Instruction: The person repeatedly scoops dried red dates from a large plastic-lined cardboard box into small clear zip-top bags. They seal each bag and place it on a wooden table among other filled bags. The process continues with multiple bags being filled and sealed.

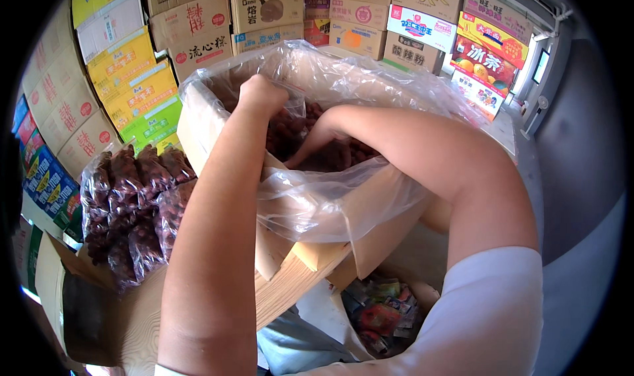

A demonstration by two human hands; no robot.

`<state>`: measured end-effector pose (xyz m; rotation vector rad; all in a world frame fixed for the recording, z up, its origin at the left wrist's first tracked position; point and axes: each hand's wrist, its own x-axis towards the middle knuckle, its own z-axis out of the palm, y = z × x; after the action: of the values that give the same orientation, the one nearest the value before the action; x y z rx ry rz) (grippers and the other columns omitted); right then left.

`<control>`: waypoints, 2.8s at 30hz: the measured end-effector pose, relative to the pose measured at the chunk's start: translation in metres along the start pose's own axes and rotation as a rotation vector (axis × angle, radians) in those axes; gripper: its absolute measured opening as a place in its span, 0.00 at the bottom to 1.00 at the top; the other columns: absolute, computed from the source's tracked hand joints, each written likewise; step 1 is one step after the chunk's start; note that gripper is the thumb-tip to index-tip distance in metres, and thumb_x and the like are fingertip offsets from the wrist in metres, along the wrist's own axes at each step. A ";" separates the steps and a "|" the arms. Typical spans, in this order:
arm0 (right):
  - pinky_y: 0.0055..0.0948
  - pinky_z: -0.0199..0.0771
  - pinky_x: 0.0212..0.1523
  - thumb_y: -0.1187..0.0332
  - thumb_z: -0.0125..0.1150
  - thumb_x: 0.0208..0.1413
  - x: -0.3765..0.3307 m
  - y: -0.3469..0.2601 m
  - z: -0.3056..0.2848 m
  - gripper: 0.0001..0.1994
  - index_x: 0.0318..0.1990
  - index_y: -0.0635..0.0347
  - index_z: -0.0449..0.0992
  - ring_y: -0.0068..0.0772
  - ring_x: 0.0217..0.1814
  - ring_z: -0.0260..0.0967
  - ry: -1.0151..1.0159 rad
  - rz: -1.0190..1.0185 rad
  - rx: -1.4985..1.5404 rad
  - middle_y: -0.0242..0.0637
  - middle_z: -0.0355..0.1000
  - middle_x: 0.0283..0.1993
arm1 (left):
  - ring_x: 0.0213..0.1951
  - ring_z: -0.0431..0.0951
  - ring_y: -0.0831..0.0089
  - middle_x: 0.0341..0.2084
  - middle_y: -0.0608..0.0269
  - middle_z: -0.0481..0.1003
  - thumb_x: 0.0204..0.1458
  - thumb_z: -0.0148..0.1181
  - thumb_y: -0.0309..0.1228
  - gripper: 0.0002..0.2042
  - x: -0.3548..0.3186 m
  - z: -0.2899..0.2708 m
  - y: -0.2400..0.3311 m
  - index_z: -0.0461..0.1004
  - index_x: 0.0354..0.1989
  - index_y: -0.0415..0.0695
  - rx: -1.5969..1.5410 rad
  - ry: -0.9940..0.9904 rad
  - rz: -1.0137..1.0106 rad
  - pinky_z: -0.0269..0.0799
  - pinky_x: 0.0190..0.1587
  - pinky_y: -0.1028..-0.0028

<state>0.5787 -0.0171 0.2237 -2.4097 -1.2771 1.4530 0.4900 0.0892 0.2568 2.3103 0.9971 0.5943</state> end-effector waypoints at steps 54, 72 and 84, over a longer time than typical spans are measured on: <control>0.36 0.75 0.40 0.61 0.62 0.56 0.030 -0.006 -0.005 0.26 0.59 0.56 0.59 0.31 0.44 0.72 -0.851 -0.224 -0.229 0.35 0.71 0.48 | 0.41 0.80 0.60 0.32 0.48 0.80 0.39 0.59 0.32 0.13 -0.008 0.002 0.001 0.80 0.31 0.34 0.089 0.123 0.061 0.74 0.48 0.71; 0.38 0.75 0.37 0.65 0.67 0.52 -0.003 -0.020 -0.004 0.25 0.56 0.53 0.64 0.31 0.42 0.72 -0.644 -0.211 -0.239 0.34 0.72 0.44 | 0.42 0.80 0.59 0.33 0.48 0.79 0.44 0.57 0.30 0.15 -0.011 -0.001 0.004 0.78 0.38 0.35 0.118 0.106 0.040 0.73 0.48 0.69; 0.29 0.76 0.25 0.82 0.67 0.41 -0.029 -0.009 -0.059 0.32 0.56 0.58 0.64 0.26 0.31 0.73 -0.142 -0.359 0.054 0.37 0.71 0.38 | 0.51 0.75 0.61 0.47 0.52 0.75 0.48 0.58 0.31 0.15 -0.007 0.001 0.002 0.78 0.44 0.41 0.105 0.088 -0.015 0.72 0.52 0.69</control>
<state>0.6110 -0.0100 0.2810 -1.9424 -1.5765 1.5437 0.4871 0.0831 0.2560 2.3841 1.1098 0.6572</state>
